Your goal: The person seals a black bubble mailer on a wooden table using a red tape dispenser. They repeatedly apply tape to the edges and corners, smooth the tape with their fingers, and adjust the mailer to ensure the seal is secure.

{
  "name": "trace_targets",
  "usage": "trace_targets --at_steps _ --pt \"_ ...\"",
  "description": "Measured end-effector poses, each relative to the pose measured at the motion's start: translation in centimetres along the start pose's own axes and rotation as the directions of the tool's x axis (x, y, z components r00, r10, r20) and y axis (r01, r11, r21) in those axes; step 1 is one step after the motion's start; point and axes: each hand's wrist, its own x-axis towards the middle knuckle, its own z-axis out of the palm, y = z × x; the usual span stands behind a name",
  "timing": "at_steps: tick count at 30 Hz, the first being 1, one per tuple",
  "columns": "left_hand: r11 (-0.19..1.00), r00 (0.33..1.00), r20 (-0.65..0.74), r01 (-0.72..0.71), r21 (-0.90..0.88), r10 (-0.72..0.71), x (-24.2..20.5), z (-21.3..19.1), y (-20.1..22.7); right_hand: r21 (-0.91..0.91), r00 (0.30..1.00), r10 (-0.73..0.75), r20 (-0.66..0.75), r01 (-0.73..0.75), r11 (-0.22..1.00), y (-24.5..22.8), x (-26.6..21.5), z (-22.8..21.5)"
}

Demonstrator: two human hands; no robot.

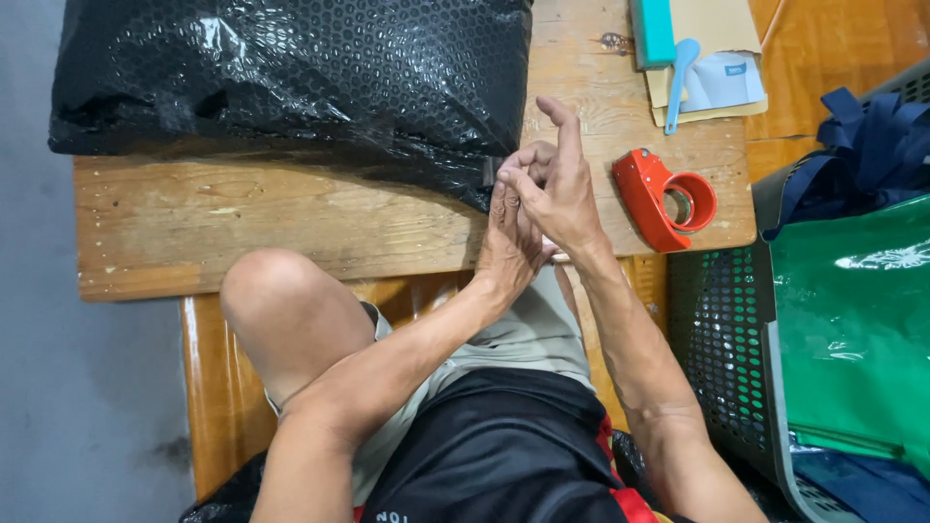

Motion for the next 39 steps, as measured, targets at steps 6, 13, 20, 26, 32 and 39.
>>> trace_targets --at_steps 6,13,20,26,32,39 --pt "0.997 0.987 0.157 -0.048 0.052 0.040 0.2 -1.3 0.1 0.158 0.986 0.136 -0.094 -0.120 0.980 2.5 -0.9 1.6" --pt "0.998 0.982 0.184 -0.050 0.047 0.041 0.1 -3.1 -0.4 0.178 0.967 0.164 -0.193 -0.130 0.975 3.5 -1.2 2.0" --pt "0.997 0.985 0.170 -0.042 0.064 0.030 0.1 -4.1 -0.9 0.001 0.928 0.149 -0.340 -0.159 0.987 3.2 -1.0 3.2" --pt "0.996 0.986 0.164 -0.045 0.075 0.032 -0.1 -3.9 -0.8 -0.246 0.906 0.056 -0.419 -0.172 0.954 2.2 -0.5 4.1" --pt "1.000 0.996 0.092 -0.016 0.021 0.014 -0.5 -4.5 -0.7 -0.424 0.910 -0.059 -0.411 -0.134 0.896 2.0 -0.5 4.4" --pt "0.998 0.994 0.086 -0.065 -0.026 0.067 -0.4 -3.3 -0.6 -0.362 0.943 -0.062 -0.326 -0.065 0.930 3.0 0.8 1.7"
